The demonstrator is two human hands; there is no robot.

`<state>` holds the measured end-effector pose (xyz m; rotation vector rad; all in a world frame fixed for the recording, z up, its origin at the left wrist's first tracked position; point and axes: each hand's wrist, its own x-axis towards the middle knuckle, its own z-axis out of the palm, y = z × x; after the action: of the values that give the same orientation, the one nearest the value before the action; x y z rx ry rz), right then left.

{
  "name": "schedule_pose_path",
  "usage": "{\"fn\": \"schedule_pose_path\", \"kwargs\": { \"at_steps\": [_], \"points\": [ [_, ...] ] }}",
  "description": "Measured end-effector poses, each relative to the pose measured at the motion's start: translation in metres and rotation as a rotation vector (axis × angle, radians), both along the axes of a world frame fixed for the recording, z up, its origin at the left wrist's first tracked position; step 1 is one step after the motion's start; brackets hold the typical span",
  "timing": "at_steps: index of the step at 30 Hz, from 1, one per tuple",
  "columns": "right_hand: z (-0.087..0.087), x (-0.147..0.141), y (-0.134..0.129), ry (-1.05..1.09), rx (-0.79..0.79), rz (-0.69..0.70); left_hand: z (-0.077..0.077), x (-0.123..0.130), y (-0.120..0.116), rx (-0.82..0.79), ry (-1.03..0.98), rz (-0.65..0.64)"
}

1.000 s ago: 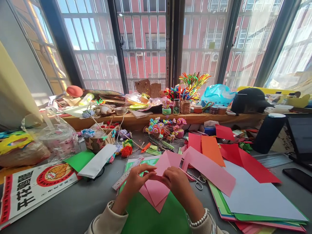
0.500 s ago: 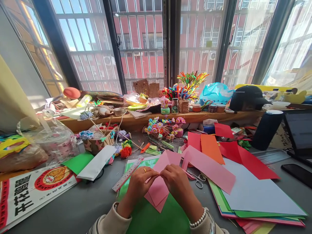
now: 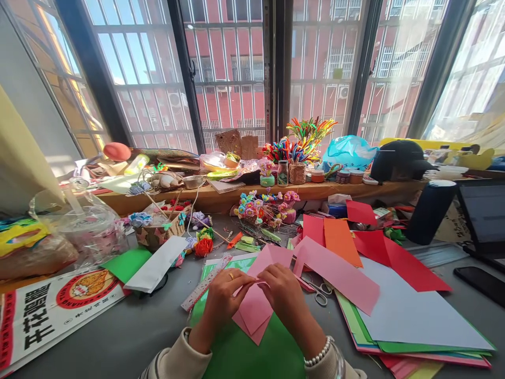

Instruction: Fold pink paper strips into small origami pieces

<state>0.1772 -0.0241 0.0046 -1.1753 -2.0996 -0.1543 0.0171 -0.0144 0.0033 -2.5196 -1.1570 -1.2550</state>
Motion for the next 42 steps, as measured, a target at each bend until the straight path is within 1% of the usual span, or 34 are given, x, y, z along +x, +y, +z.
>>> {"fn": "schedule_pose_path", "kwargs": {
  "at_steps": [2, 4, 10, 15, 20, 22, 25, 26, 28, 32, 35, 39, 42],
  "points": [
    [-0.002, -0.008, -0.001, -0.026, -0.014, -0.029, -0.001, 0.002, 0.000, -0.009, 0.016, -0.021],
    [-0.002, -0.010, -0.001, -0.041, -0.025, -0.053, -0.002, 0.001, 0.001, -0.029, 0.031, -0.025],
    [0.003, 0.005, 0.000, -0.054, -0.037, -0.129, 0.000, -0.008, 0.005, -0.060, 0.004, 0.015],
    [0.005, 0.014, 0.001, -0.061, -0.047, -0.179, -0.001, -0.015, 0.010, -0.032, -0.003, 0.087],
    [0.005, 0.017, 0.002, -0.085, -0.040, -0.229, 0.000, -0.018, 0.011, 0.091, -0.055, 0.202],
    [0.003, 0.012, 0.001, -0.118, -0.020, -0.200, 0.001, -0.013, 0.008, 0.105, -0.023, 0.176],
    [-0.001, 0.000, 0.001, -0.148, 0.022, -0.129, 0.000, -0.002, 0.004, 0.072, 0.109, -0.006],
    [-0.003, -0.003, 0.001, -0.147, 0.035, -0.111, -0.001, 0.001, 0.003, 0.066, 0.127, -0.033],
    [-0.006, -0.008, 0.000, -0.133, 0.057, -0.079, -0.003, 0.005, 0.002, 0.066, 0.119, -0.047],
    [-0.009, -0.005, 0.000, -0.091, 0.057, -0.064, -0.006, 0.002, 0.004, 0.070, 0.098, -0.054],
    [-0.007, 0.002, 0.001, -0.068, 0.050, -0.087, -0.006, -0.005, 0.006, 0.051, 0.088, -0.044],
    [-0.001, 0.011, 0.001, -0.061, 0.016, -0.153, -0.004, -0.009, 0.008, 0.032, 0.095, -0.001],
    [0.001, 0.014, 0.001, -0.085, -0.009, -0.169, -0.002, -0.012, 0.010, 0.023, 0.111, 0.046]
  ]
}}
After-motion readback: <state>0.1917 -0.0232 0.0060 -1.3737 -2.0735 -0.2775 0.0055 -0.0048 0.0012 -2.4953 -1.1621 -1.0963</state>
